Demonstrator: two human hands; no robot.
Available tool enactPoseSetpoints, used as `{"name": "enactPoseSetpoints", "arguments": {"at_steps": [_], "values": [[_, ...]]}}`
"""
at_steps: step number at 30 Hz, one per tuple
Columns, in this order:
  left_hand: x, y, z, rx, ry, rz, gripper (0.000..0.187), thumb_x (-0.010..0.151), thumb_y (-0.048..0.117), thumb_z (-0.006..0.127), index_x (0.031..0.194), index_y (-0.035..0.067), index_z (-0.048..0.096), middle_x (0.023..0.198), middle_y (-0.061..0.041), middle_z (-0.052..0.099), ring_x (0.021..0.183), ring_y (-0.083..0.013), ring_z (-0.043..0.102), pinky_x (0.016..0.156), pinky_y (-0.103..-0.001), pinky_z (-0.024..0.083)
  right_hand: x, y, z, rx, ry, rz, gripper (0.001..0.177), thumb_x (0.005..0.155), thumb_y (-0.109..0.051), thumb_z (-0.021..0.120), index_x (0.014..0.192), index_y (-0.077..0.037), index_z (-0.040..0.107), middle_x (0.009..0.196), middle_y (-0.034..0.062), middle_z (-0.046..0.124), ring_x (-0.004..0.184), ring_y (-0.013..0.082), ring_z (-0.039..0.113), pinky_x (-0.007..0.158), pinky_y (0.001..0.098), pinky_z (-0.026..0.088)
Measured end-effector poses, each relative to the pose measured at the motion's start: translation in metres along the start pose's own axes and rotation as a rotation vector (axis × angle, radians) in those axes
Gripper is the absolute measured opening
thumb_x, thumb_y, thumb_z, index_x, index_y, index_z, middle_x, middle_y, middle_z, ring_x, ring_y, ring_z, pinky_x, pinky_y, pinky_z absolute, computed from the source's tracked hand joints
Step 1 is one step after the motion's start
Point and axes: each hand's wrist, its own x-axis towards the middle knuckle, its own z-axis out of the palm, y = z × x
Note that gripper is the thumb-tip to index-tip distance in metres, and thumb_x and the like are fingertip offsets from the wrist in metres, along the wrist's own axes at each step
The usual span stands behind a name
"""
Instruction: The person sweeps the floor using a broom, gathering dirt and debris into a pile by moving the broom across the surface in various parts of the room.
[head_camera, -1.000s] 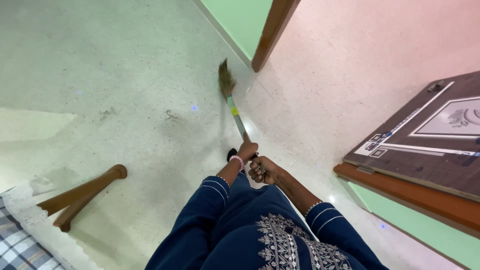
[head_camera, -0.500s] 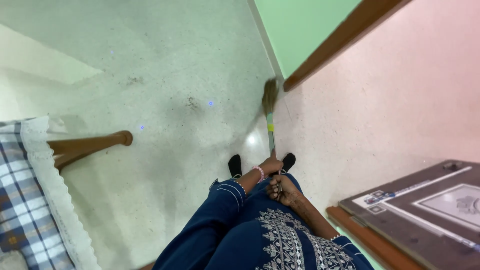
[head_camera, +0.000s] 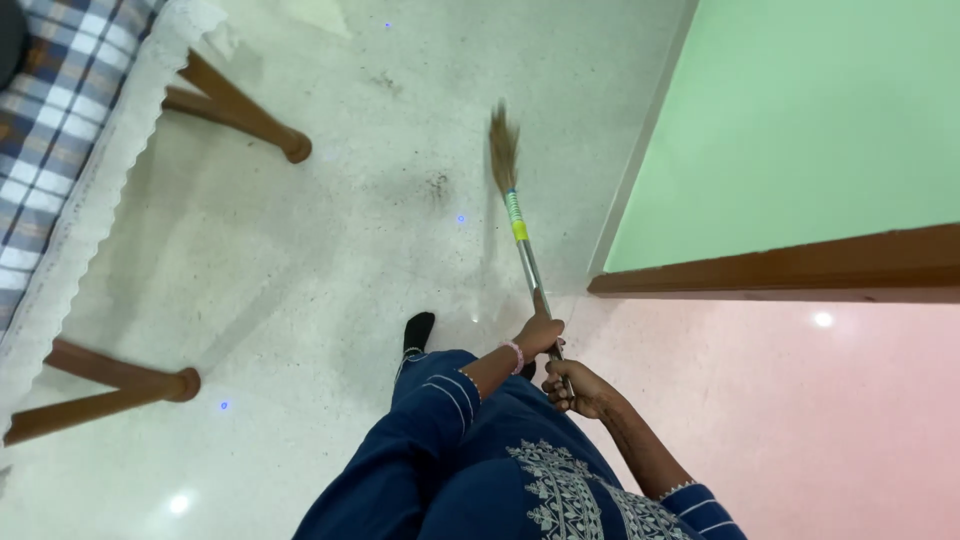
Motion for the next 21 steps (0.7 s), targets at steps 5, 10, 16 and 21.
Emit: {"name": "enactPoseSetpoints", "arguments": {"at_steps": [5,10,16,21], "values": [[-0.043,-0.026,0.005,-0.438,0.248,0.092,0.11,0.09,0.012,0.055,0.155,0.023,-0.033,0.1,-0.019,0.063,0.073,-0.0256,0.068,0.062,-0.038,0.06,-0.011,-0.019,-0.01,-0.479,-0.011,0.139,0.019,0.085,-0.017,0.056,0.071,-0.015,0.043,0.057,-0.0037,0.041,0.047,0.0092,0.036,0.042,0.0268,0.029],[-0.079,-0.073,-0.026,-0.729,0.478,-0.051,0.106,0.09,0.012,0.053,0.151,0.022,-0.033,0.102,-0.018,0.062,0.081,-0.0247,0.068,0.066,-0.039,0.06,0.043,-0.012,0.002,-0.606,-0.13,0.315,0.029,0.089,-0.023,0.062,0.067,-0.019,0.044,0.054,-0.0068,0.04,0.043,0.0039,0.034,0.036,0.0194,0.023],[-0.109,-0.114,-0.069,-1.038,0.519,-0.261,0.071,0.094,0.012,0.046,0.146,0.006,-0.002,0.106,-0.021,0.06,0.087,-0.0277,0.066,0.069,-0.042,0.059,0.101,0.018,0.058,-0.391,-0.353,0.606,0.02,0.081,-0.019,0.061,0.078,0.001,0.063,0.055,0.0011,0.052,0.04,0.0098,0.045,0.033,0.0198,0.036],[-0.104,-0.122,-0.088,-1.161,0.362,-0.281,0.052,0.096,0.013,0.04,0.141,-0.008,0.024,0.109,-0.024,0.059,0.092,-0.0302,0.064,0.071,-0.045,0.059,0.115,0.009,0.078,-0.473,-0.201,0.561,0.019,0.083,-0.012,0.064,0.091,0.005,0.061,0.079,0.0135,0.067,0.052,0.0159,0.057,0.041,0.0219,0.045]]}}
